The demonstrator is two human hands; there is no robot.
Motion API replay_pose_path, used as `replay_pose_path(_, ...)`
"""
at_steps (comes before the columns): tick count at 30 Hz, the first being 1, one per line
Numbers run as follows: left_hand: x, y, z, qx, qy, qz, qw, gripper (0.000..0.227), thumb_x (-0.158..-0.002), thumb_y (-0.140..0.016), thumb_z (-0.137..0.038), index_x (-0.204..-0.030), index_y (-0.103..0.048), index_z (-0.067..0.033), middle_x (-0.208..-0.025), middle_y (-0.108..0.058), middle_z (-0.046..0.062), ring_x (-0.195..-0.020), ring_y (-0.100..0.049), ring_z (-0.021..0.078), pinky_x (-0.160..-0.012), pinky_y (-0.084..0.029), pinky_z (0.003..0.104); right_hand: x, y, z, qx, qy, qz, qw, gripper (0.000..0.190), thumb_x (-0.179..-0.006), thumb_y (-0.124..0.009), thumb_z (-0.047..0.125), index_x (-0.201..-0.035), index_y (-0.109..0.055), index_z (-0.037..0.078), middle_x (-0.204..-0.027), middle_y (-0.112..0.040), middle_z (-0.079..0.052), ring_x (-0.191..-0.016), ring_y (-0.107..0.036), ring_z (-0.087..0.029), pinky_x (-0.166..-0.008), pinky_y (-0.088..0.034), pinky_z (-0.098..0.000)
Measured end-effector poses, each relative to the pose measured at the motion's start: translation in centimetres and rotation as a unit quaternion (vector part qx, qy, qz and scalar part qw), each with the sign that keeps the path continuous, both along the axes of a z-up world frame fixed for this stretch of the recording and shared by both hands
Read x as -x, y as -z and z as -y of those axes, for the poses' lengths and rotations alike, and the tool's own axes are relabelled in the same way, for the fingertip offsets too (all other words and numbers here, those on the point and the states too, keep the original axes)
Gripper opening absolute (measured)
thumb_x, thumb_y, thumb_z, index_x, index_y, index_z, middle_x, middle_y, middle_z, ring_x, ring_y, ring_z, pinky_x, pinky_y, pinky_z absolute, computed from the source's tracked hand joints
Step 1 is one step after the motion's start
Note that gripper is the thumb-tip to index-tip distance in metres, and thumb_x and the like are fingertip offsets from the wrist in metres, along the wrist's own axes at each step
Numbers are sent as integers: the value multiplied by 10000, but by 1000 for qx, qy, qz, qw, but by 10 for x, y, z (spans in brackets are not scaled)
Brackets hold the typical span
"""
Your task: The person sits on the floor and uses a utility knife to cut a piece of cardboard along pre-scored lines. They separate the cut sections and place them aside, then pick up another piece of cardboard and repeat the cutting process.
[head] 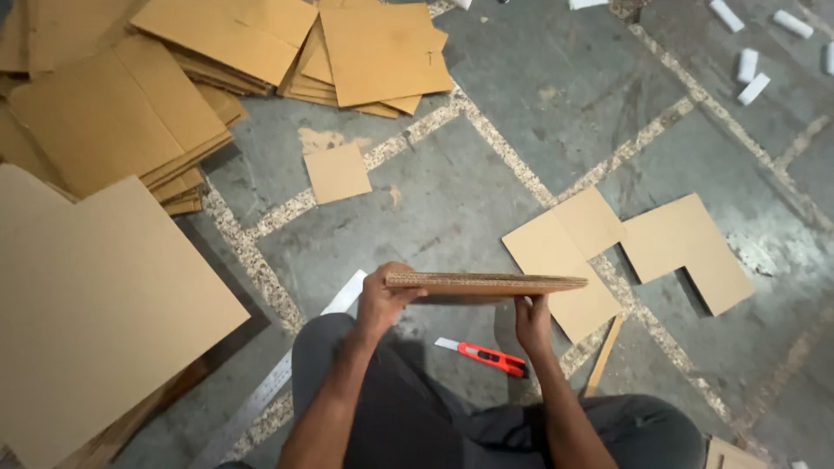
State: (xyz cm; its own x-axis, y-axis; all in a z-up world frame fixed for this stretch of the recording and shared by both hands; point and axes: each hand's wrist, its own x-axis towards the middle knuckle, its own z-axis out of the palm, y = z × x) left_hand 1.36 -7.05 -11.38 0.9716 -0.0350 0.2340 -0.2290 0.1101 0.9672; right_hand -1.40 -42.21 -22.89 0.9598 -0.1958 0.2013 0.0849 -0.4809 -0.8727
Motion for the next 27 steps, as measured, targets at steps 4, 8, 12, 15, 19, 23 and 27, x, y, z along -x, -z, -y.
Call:
replay_pose_path(4,3,8,0,-3,-6,-116,993,291,-809,-888,-123,-1003,-697,-19,-822,-705,7,-732,-612,70,-652,-525,257,9,4,8,19,-24,-49,998,314,-1036,-543,56,-1328,-451,-14,-1204,-667,-220,-1132,-667,-346,-958,-527,-398)
replay_pose_path(8,-6,12,-3,18,-53,-87,995,280,-792,-888,-107,-990,-711,-20,-864,-720,-4,-779,-625,59,-685,-539,249,-5,-11,41,150,-47,-65,985,574,-916,-604,78,-1453,-414,6,-1385,-582,-260,-1312,-556,-399,-1075,-448,-456)
replay_pose_path(12,-4,15,-43,39,-148,-29,988,258,-836,-893,-137,-1014,-760,-6,-952,-751,11,-853,-688,94,-783,-559,268,-16,-33,98,296,61,-268,915,778,-861,-747,303,-1538,-408,123,-1546,-495,-195,-1418,-487,-360,-1187,-420,-484)
replay_pose_path(15,-4,8,-80,-47,-237,6,970,254,-870,-882,-142,-1002,-747,28,-1001,-773,52,-891,-701,134,-822,-560,286,-27,-50,132,320,146,-407,843,1076,-745,-859,506,-1573,-293,114,-1627,-328,-181,-1481,-344,-370,-1163,-309,-604)
replay_pose_path(19,-5,4,-88,-6,-255,36,966,266,-911,-855,-125,-1059,-714,45,-1052,-754,61,-960,-699,131,-878,-548,273,-33,-59,145,367,116,-437,813,1245,-645,-897,588,-1597,-242,125,-1647,-272,-141,-1513,-284,-353,-1147,-258,-683)
replay_pose_path(23,-3,14,-73,25,-254,25,967,255,-922,-839,-101,-1083,-709,47,-1066,-751,60,-979,-697,128,-894,-545,270,-35,-49,146,383,117,-446,800,1083,-693,-853,588,-1539,-368,116,-1505,-385,-152,-1363,-397,-346,-1053,-348,-613)
replay_pose_path(27,-10,26,-63,-35,-302,-4,953,289,-877,-855,-71,-1084,-696,52,-1053,-747,67,-963,-687,130,-884,-540,278,-43,-46,162,179,158,-340,910,685,-849,-707,501,-1345,-599,42,-1067,-582,-105,-930,-541,-253,-784,-443,-443)
